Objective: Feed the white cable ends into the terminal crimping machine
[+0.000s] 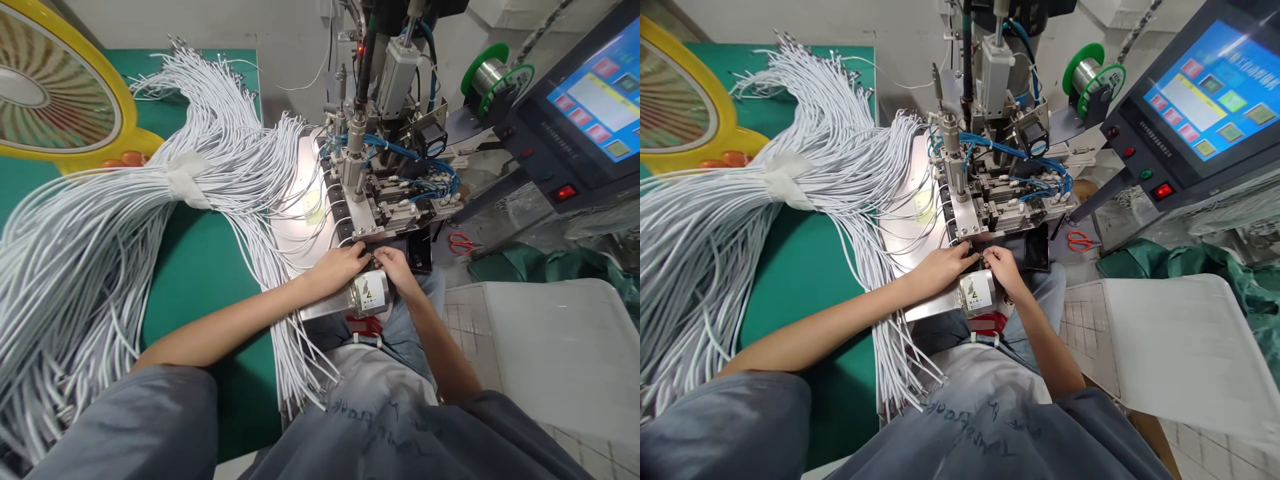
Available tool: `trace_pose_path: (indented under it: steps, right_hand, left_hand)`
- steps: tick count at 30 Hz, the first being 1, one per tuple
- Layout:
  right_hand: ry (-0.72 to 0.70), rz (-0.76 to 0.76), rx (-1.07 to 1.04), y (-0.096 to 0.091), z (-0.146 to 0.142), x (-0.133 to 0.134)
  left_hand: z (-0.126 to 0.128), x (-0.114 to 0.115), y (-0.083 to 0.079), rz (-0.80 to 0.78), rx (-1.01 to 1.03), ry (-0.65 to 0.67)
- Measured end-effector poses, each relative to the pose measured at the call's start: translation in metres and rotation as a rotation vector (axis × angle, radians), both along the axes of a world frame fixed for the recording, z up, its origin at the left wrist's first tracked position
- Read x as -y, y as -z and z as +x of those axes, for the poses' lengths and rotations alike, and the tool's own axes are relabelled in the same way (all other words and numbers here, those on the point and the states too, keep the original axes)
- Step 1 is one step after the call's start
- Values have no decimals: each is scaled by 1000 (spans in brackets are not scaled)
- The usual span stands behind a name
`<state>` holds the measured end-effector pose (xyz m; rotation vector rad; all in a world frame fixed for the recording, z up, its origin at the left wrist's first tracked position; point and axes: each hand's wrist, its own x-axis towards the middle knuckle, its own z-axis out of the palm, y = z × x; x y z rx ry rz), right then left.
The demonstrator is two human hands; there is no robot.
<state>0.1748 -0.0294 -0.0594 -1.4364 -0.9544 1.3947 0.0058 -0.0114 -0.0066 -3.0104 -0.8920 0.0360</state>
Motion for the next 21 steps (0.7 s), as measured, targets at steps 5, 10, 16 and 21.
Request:
trace_pose_path:
  steps: [5,10,16,21]
  right_hand:
    - [36,-17,-7,-1,-2,0]
    - [53,38,14,-4,-3,1]
    - [85,148,130,-2,-5,3]
    - [94,118,155,3,-4,0]
  left_hand:
    - [-1,1,0,-5,12,-10]
    - [-2,1,1,-7,26,-29]
    - [-3,1,5,-19,15,-34]
    - [-3,1,3,-27,16,-29]
